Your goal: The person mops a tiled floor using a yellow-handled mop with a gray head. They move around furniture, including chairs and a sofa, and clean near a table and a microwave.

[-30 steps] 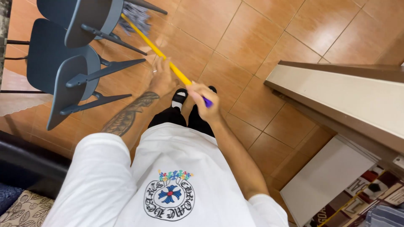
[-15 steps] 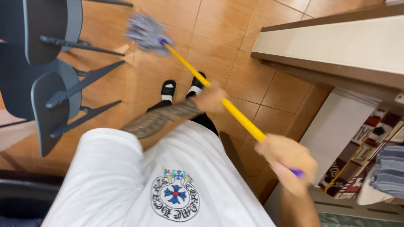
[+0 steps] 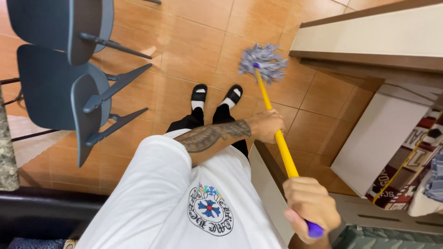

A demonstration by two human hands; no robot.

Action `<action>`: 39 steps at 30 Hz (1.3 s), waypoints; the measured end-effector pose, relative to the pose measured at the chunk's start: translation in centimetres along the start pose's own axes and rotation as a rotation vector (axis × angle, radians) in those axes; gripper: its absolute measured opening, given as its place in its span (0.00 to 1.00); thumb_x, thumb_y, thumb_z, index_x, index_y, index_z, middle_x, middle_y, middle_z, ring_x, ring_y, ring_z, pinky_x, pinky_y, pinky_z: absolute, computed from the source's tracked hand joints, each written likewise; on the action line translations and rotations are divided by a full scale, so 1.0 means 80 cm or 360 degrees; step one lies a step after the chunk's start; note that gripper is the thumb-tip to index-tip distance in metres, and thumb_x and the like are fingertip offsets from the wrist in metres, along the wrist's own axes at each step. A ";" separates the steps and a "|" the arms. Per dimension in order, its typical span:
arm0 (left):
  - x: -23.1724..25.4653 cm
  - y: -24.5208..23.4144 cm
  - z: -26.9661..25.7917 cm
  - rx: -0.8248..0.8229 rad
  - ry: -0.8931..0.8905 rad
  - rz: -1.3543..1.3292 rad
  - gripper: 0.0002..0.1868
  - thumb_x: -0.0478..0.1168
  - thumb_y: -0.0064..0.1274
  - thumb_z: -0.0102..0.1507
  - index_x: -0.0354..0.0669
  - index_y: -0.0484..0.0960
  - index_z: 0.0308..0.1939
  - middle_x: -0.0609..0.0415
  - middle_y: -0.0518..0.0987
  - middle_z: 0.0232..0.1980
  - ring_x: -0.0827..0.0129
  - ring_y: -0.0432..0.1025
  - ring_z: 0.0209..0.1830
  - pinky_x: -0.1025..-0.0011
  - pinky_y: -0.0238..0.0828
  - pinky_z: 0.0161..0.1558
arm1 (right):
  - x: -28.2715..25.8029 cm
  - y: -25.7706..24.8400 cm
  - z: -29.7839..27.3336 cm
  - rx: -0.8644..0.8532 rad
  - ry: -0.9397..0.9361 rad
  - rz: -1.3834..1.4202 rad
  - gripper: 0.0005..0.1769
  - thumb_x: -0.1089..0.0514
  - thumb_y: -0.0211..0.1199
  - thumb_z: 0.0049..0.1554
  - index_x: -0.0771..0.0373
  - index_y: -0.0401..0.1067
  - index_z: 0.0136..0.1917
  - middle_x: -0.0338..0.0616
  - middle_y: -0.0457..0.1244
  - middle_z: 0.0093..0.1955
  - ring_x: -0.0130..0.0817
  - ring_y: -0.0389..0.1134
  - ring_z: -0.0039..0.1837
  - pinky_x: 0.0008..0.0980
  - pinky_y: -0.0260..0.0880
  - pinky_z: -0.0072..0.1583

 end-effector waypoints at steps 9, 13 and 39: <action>-0.140 -0.100 -0.213 0.0525 -0.0633 0.0562 0.11 0.49 0.62 0.50 0.49 0.82 0.21 0.47 0.81 0.29 0.47 0.75 0.38 0.50 0.69 0.46 | 0.104 0.086 0.024 0.0150 -0.0046 0.0495 0.17 0.65 0.56 0.57 0.67 0.55 0.29 0.49 0.56 0.30 0.43 0.59 0.34 0.40 0.67 0.42; -0.197 -0.107 -0.288 0.0733 -0.1110 0.0683 0.11 0.45 0.58 0.59 0.43 0.80 0.39 0.40 0.78 0.48 0.41 0.70 0.54 0.45 0.63 0.55 | 0.183 0.120 0.001 -0.0069 0.0009 0.0339 0.14 0.69 0.56 0.60 0.69 0.59 0.33 0.51 0.62 0.42 0.49 0.65 0.49 0.45 0.68 0.58; 0.062 0.293 0.010 0.0104 -0.0031 0.0183 0.12 0.48 0.54 0.60 0.51 0.82 0.24 0.55 0.81 0.31 0.54 0.76 0.43 0.52 0.69 0.49 | -0.045 -0.043 -0.261 -0.0222 0.0018 0.0020 0.21 0.64 0.68 0.46 0.64 0.56 0.24 0.42 0.51 0.24 0.40 0.53 0.26 0.38 0.49 0.32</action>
Point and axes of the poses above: each hand's wrist, its own z-axis towards the middle knuckle, its own y-axis out of the palm, x = y × z, the point moved 3 cm from there along z, towards the middle knuckle
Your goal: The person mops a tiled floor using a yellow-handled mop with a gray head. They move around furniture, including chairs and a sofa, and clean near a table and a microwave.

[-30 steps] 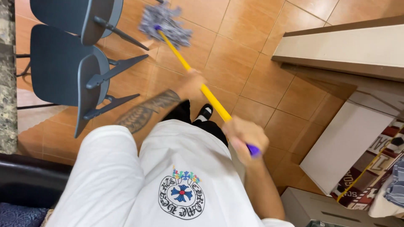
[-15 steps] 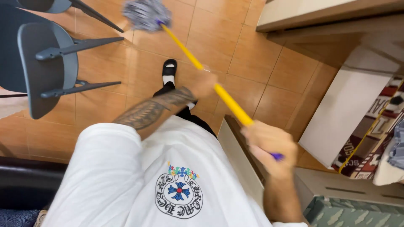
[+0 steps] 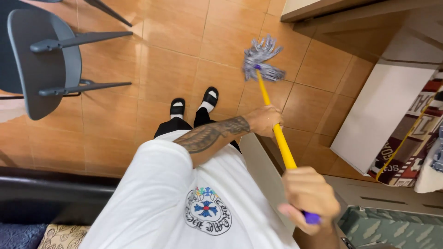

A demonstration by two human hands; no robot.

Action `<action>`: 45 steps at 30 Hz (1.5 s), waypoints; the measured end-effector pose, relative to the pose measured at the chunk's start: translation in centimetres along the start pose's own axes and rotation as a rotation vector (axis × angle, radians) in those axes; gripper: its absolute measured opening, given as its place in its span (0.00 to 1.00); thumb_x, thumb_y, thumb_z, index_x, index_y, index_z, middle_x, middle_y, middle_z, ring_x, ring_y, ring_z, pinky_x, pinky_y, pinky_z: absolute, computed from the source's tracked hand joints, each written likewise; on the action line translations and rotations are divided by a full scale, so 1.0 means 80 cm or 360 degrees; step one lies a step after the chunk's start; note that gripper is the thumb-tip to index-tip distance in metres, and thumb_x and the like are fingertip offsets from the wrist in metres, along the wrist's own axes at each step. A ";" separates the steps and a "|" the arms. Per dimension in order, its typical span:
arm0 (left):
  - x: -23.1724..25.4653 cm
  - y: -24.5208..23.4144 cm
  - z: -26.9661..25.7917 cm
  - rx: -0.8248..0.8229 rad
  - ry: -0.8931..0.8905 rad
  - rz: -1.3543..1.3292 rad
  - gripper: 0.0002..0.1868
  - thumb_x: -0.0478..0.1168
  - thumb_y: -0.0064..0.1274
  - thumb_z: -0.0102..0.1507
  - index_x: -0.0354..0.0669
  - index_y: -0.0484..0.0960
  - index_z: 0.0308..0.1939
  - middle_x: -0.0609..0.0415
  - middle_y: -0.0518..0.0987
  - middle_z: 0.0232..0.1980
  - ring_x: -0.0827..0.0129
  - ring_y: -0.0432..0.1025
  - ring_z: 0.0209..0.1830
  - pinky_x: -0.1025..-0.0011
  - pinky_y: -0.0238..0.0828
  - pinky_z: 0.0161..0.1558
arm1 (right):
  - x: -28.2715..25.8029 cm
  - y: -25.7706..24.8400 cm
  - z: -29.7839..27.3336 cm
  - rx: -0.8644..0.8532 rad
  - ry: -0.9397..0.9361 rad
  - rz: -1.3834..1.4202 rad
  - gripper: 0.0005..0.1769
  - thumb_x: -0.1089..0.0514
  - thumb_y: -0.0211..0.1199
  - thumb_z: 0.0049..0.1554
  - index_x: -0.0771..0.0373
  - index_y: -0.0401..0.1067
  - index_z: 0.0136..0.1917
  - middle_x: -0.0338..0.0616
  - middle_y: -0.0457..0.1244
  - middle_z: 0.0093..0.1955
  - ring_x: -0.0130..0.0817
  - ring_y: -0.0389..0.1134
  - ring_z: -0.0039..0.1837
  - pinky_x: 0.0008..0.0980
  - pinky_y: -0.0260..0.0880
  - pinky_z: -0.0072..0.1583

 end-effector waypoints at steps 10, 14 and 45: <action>-0.101 -0.072 -0.181 0.0207 -0.0276 0.0222 0.04 0.40 0.58 0.44 0.51 0.83 0.23 0.52 0.81 0.28 0.51 0.75 0.35 0.52 0.63 0.41 | 0.061 0.069 -0.011 0.0488 -0.0154 0.0512 0.20 0.69 0.55 0.54 0.67 0.50 0.25 0.46 0.52 0.24 0.39 0.53 0.26 0.39 0.58 0.34; -0.063 -0.059 -0.158 0.0438 -0.0274 0.0155 0.04 0.39 0.59 0.50 0.50 0.78 0.24 0.53 0.77 0.29 0.51 0.71 0.36 0.54 0.64 0.43 | 0.034 0.050 -0.034 0.0665 -0.0046 0.0397 0.21 0.69 0.54 0.55 0.67 0.47 0.26 0.45 0.51 0.25 0.38 0.53 0.28 0.39 0.59 0.35; -0.029 -0.227 -0.348 0.0916 -0.0060 0.0180 0.12 0.25 0.51 0.62 0.45 0.74 0.44 0.55 0.79 0.49 0.53 0.72 0.69 0.43 0.49 0.80 | -0.005 0.388 -0.087 0.1241 -0.0012 -0.0456 0.13 0.59 0.64 0.63 0.64 0.65 0.57 0.52 0.60 0.62 0.50 0.65 0.66 0.51 0.69 0.70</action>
Point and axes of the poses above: each hand's wrist, its own z-axis towards the middle knuckle, its own y-axis out of the palm, x = y × z, the point moved 3 cm from there along z, towards the middle knuckle
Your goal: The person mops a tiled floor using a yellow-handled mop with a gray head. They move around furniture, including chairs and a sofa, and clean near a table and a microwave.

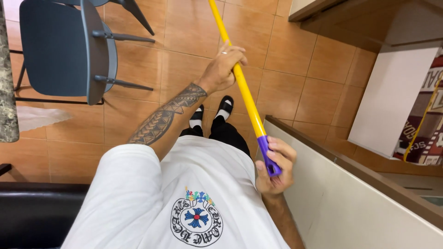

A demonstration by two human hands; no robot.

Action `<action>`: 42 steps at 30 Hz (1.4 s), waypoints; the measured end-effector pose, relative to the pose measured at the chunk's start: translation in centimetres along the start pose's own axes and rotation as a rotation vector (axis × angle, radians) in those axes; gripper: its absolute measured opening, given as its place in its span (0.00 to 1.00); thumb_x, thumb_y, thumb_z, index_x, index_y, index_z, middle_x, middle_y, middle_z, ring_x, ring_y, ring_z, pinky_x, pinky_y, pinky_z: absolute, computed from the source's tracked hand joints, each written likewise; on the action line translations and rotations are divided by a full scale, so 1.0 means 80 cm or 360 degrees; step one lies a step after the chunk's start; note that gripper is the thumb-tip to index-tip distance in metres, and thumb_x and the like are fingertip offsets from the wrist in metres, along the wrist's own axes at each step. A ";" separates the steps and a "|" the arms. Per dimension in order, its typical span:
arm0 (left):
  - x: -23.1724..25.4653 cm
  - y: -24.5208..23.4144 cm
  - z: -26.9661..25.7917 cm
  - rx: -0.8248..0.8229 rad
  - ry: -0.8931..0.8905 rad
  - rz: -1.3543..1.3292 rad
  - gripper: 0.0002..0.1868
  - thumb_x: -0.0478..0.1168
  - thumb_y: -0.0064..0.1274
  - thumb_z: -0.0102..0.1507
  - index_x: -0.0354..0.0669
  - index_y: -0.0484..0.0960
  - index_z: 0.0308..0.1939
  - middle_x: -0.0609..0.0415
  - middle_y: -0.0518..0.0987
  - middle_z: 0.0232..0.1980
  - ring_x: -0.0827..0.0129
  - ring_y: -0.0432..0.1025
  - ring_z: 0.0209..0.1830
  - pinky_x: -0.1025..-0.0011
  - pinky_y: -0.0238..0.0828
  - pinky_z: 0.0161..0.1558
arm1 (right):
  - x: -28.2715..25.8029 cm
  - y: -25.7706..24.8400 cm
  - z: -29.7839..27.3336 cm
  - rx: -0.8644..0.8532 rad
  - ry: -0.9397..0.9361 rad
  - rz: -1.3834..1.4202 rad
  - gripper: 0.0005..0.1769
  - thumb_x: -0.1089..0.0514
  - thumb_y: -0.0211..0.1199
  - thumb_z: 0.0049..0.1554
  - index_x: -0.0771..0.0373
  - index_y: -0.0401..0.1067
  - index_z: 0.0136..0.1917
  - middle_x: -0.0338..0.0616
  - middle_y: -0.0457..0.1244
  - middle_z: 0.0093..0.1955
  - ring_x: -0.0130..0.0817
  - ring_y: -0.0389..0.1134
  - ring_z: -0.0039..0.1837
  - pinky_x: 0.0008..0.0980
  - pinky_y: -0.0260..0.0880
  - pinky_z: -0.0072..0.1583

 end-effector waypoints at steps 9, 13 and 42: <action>0.041 0.039 -0.072 -0.0187 0.0098 0.0049 0.25 0.50 0.66 0.60 0.40 0.73 0.50 0.41 0.70 0.64 0.42 0.57 0.74 0.37 0.46 0.72 | 0.021 0.013 0.012 -0.0543 -0.0160 -0.0238 0.07 0.66 0.66 0.54 0.66 0.69 0.37 0.48 0.68 0.46 0.48 0.68 0.56 0.49 0.68 0.60; 0.003 0.087 -0.102 -0.0079 -0.0192 0.0091 0.25 0.50 0.64 0.61 0.40 0.73 0.53 0.42 0.70 0.66 0.41 0.56 0.75 0.38 0.49 0.72 | 0.046 0.011 0.046 -0.0637 -0.0134 -0.0048 0.07 0.67 0.68 0.54 0.67 0.71 0.37 0.47 0.67 0.44 0.47 0.71 0.53 0.53 0.69 0.63; -0.072 0.368 0.417 -0.0699 0.0087 -0.0257 0.10 0.47 0.61 0.54 0.47 0.83 0.32 0.50 0.80 0.38 0.50 0.74 0.47 0.55 0.71 0.46 | 0.180 -0.152 0.535 -0.1115 0.0036 0.0266 0.12 0.66 0.56 0.41 0.67 0.55 0.23 0.47 0.51 0.23 0.40 0.54 0.27 0.41 0.62 0.38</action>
Point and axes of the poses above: each hand's wrist, its own z-axis towards the middle knuckle, its own y-axis out of the palm, x = y × z, the point moved 3 cm from there along z, towards the middle knuckle
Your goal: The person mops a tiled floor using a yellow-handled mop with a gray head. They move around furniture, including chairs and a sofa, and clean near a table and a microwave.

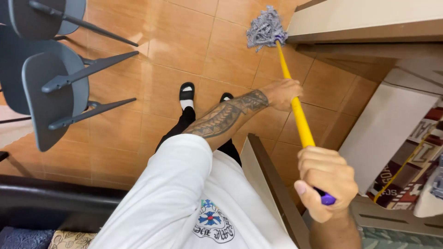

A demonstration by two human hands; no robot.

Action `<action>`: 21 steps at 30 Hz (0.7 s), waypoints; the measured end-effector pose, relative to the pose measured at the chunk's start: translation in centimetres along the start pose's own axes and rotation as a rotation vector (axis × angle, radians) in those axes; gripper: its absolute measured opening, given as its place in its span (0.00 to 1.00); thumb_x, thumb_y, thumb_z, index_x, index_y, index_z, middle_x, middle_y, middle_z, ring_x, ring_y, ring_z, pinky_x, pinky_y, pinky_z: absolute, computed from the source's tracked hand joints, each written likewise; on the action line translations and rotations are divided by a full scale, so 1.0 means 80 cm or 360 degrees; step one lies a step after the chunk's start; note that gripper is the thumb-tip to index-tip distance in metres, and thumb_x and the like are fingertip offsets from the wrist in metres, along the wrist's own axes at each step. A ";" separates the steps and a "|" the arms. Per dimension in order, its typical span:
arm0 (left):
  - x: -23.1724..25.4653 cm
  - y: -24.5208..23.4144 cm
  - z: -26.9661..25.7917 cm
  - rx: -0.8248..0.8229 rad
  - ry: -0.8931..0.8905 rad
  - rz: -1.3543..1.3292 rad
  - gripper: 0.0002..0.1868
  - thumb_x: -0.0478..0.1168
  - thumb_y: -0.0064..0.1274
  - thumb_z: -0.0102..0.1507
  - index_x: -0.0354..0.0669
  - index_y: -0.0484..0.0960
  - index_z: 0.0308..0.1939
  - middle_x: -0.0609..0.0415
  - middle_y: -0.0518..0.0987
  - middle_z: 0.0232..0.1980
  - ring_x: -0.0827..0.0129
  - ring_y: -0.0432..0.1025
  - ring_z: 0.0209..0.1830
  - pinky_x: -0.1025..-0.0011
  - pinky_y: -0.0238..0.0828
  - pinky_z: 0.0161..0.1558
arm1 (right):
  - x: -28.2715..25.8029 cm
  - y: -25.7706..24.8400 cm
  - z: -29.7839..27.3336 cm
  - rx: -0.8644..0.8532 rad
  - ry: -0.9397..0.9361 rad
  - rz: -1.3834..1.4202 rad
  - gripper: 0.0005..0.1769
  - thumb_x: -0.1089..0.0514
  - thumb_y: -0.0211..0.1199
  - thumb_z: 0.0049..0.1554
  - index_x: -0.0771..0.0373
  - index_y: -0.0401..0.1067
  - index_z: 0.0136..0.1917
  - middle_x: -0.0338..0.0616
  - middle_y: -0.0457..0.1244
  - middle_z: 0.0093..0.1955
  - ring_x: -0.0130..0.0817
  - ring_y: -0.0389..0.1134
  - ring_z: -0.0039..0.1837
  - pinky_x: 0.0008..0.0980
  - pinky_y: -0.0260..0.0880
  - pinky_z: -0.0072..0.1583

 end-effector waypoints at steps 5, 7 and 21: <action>-0.018 -0.099 -0.040 -0.0123 -0.0073 0.0262 0.12 0.50 0.64 0.51 0.49 0.85 0.30 0.49 0.80 0.36 0.51 0.73 0.45 0.52 0.70 0.48 | 0.016 0.008 0.044 0.0216 -0.0105 0.0160 0.12 0.63 0.57 0.41 0.67 0.56 0.23 0.45 0.51 0.23 0.38 0.54 0.26 0.41 0.64 0.37; -0.047 -0.143 -0.072 -0.0219 -0.0125 0.0439 0.08 0.49 0.62 0.53 0.52 0.85 0.29 0.52 0.80 0.34 0.54 0.74 0.44 0.53 0.70 0.48 | 0.040 0.018 0.060 0.0276 -0.0174 0.0254 0.13 0.62 0.57 0.41 0.67 0.56 0.22 0.44 0.51 0.23 0.37 0.53 0.25 0.39 0.63 0.35; -0.010 -0.111 0.003 0.0358 0.0046 -0.0138 0.04 0.42 0.59 0.51 0.51 0.81 0.28 0.57 0.80 0.31 0.53 0.74 0.41 0.54 0.67 0.44 | 0.012 -0.031 0.117 0.0166 -0.0021 0.0263 0.07 0.62 0.51 0.35 0.65 0.55 0.21 0.44 0.50 0.21 0.37 0.50 0.23 0.40 0.58 0.33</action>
Point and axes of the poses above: each hand's wrist, its own z-axis towards the middle knuckle, its own y-axis out of the palm, x = y × z, the point moved 3 cm from there along z, towards the middle knuckle
